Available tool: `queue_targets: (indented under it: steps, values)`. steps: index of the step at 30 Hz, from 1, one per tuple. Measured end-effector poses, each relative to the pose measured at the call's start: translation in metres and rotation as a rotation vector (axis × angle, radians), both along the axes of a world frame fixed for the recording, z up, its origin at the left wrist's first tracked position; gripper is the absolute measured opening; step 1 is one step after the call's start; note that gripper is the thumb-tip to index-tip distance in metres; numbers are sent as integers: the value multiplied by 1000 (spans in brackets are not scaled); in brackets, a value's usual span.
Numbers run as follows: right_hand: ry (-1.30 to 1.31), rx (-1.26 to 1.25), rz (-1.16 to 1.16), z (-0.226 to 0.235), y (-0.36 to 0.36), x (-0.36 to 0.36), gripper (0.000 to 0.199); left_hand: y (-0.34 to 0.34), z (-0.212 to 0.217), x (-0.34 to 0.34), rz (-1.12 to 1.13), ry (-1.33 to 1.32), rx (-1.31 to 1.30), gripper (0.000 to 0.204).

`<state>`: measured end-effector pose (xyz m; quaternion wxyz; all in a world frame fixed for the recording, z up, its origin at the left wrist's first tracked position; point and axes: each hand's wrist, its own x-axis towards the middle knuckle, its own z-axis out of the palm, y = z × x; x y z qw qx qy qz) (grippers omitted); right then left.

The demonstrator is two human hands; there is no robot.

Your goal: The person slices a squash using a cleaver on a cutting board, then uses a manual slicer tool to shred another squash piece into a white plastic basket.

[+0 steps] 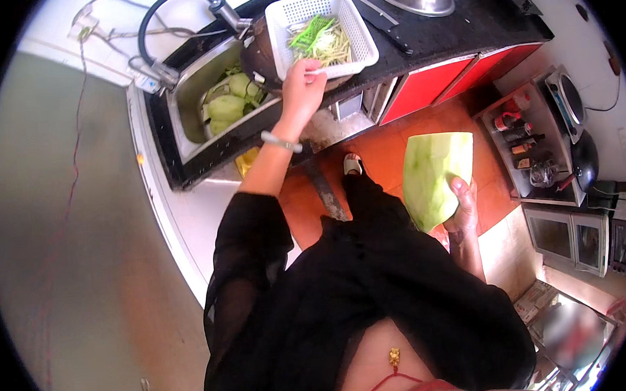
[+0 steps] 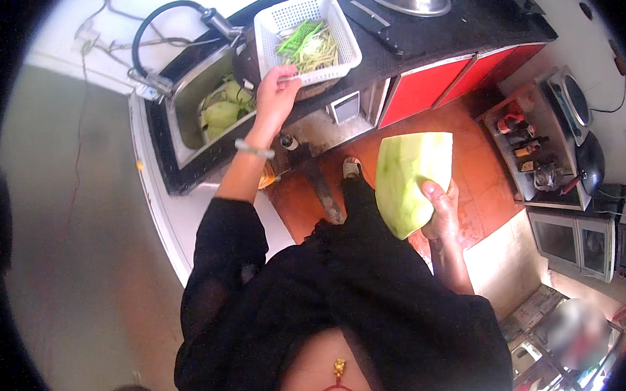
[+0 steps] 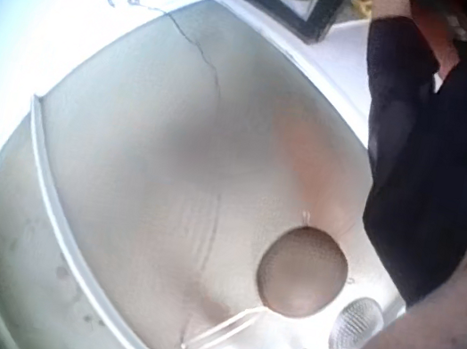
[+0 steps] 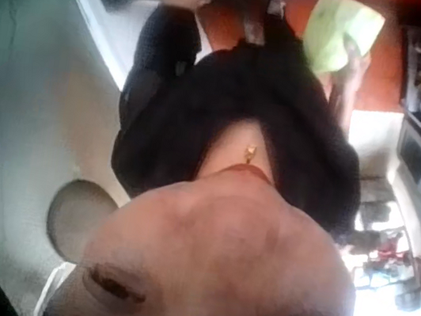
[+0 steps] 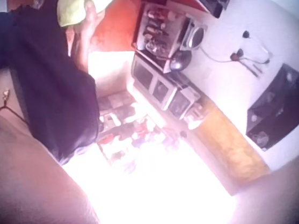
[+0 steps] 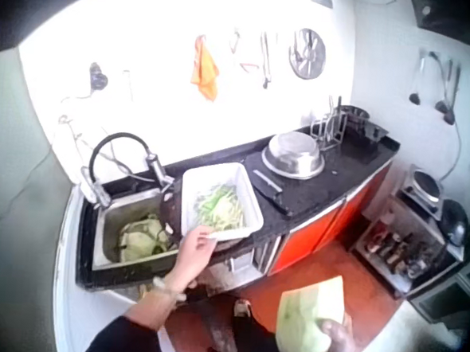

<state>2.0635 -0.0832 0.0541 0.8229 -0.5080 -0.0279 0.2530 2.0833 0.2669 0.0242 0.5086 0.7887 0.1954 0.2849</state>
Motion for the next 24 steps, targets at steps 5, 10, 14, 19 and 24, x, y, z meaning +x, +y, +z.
queue_targets:
  steps: [5,10,14,19,24]
  values:
    - [29,26,-9,-8,79,90,65,81,-31,116,78,450,561,50]
    - [129,118,23,-4,157,173,68,125,-59,159,-42,769,648,55]
    - [187,137,135,-2,215,229,67,131,-41,155,-95,545,-195,47]
    - [319,170,231,-8,270,255,59,93,-19,115,-90,101,-1421,51]
    - [371,19,303,-13,300,244,54,81,-6,97,-92,117,-1291,62]
